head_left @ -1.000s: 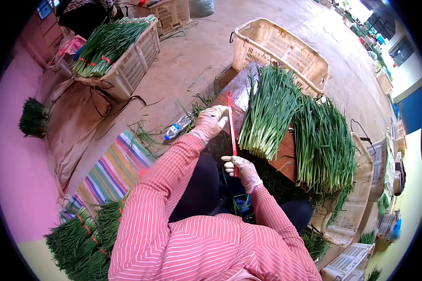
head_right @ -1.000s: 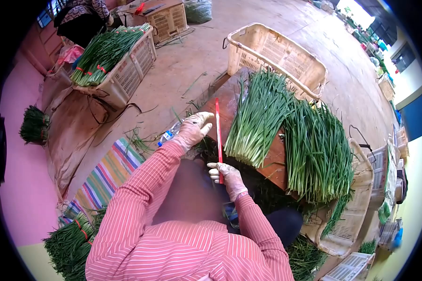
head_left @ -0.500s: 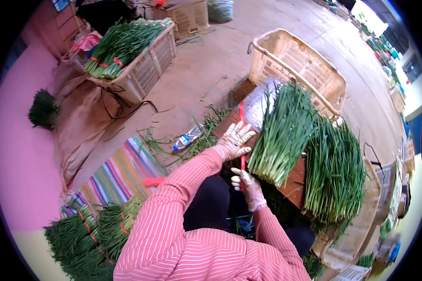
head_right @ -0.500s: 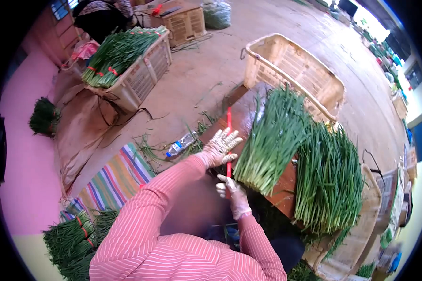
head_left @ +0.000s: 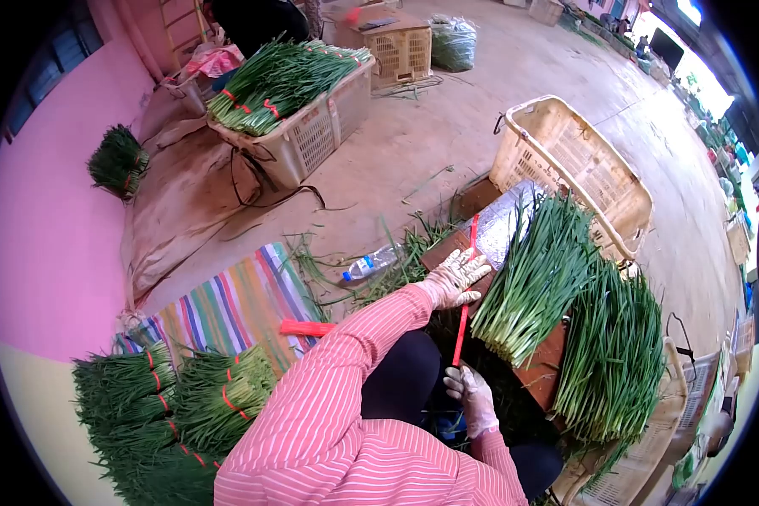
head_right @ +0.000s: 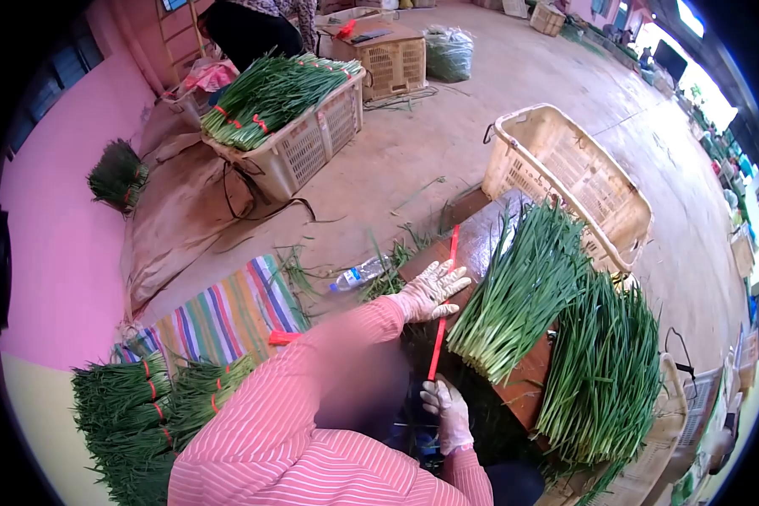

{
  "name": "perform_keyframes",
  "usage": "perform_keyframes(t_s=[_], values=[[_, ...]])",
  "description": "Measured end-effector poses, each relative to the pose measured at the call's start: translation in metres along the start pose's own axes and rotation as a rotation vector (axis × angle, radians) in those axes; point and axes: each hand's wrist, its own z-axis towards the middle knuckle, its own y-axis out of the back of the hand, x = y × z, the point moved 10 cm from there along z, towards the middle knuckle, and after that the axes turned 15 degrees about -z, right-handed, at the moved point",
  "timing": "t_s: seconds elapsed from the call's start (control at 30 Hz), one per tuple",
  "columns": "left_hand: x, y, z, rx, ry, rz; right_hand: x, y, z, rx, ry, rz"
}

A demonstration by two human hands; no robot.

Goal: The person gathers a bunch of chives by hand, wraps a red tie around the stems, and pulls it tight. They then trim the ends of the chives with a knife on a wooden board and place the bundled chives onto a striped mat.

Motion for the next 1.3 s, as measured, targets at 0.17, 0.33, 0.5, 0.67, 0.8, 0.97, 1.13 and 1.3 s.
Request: perform_keyframes(t_s=[0.17,0.33,0.5,0.67,0.8,0.97,1.13,1.3], values=[[-0.002,0.013,0.002,-0.068,-0.008,-0.058,-0.006,0.012,-0.03,-0.012,-0.02,-0.019],[-0.031,0.089,0.011,-0.323,0.058,-0.048,0.017,0.031,-0.068,-0.086,0.005,-0.079],[-0.013,0.076,0.03,-0.429,0.026,-0.248,0.082,0.098,-0.11,-0.371,0.218,-0.067],[0.0,0.038,0.062,-0.263,0.217,-0.481,0.11,0.145,-0.08,-0.442,0.309,-0.024],[-0.007,0.029,0.063,-0.221,0.408,-0.563,0.12,0.163,-0.043,-0.571,0.304,-0.263],[-0.008,0.025,0.06,-0.336,0.462,-0.418,0.165,0.126,-0.04,-0.685,0.106,-1.168],[-0.012,0.02,0.051,-0.288,0.501,-0.462,0.159,0.124,-0.03,-0.717,0.156,-1.196],[-0.008,0.017,0.05,-0.262,0.524,-0.488,0.159,0.156,-0.054,-0.769,0.43,-0.665]])
